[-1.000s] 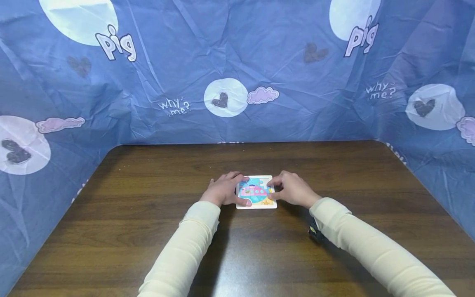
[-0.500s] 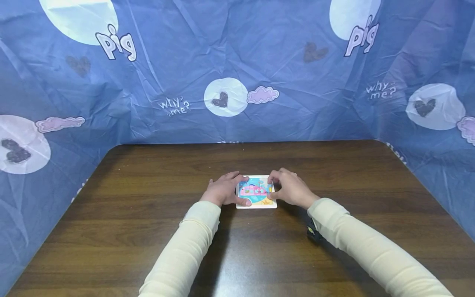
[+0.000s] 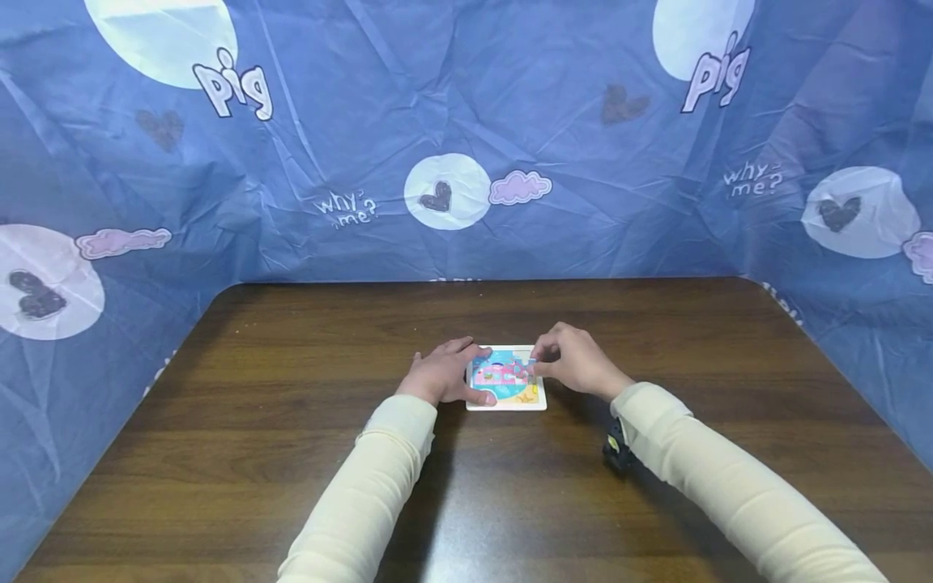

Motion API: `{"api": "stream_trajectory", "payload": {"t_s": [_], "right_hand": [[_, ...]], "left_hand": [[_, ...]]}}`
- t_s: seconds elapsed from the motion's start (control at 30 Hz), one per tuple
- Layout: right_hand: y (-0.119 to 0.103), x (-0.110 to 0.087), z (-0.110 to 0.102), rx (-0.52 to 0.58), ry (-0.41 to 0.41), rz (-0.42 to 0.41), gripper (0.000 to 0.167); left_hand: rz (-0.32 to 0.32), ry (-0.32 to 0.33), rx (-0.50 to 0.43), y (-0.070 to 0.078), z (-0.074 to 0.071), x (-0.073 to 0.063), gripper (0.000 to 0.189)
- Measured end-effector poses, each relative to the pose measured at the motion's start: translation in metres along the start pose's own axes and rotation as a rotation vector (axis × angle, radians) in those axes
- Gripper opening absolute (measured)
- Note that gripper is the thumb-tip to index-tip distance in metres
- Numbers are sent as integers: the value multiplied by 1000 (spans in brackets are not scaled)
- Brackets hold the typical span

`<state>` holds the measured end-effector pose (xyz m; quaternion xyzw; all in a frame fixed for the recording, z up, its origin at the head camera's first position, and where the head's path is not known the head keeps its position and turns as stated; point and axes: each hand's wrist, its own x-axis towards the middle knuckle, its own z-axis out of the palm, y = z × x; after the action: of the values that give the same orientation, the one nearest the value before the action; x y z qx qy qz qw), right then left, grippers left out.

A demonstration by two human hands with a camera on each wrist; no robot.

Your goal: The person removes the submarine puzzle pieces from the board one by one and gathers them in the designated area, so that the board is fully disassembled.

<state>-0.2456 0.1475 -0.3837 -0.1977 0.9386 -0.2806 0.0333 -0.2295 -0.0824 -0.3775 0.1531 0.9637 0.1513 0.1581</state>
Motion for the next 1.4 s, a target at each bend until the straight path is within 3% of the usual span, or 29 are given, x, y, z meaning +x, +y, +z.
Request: {"api": "stream_trajectory", "payload": {"t_s": [0.17, 0.37, 0.67, 1.0, 1.4], "right_hand": [[0, 0, -6, 54, -62, 28, 6], [-1, -1, -6, -35, -157, -37, 9], [-1, -6, -2, -130, -156, -108, 29], [-1, -7, -1, -179, -151, -114, 25], [3, -7, -10, -130, -148, -90, 27]], "left_hand": [[-3, -6, -7, -2, 2, 4, 81], [-4, -4, -5, -3, 3, 6, 82], [-1, -11, -7, -2, 2, 3, 82], [4, -3, -4, -3, 4, 4, 81], [-16, -17, -9, 1, 0, 1, 80]]}}
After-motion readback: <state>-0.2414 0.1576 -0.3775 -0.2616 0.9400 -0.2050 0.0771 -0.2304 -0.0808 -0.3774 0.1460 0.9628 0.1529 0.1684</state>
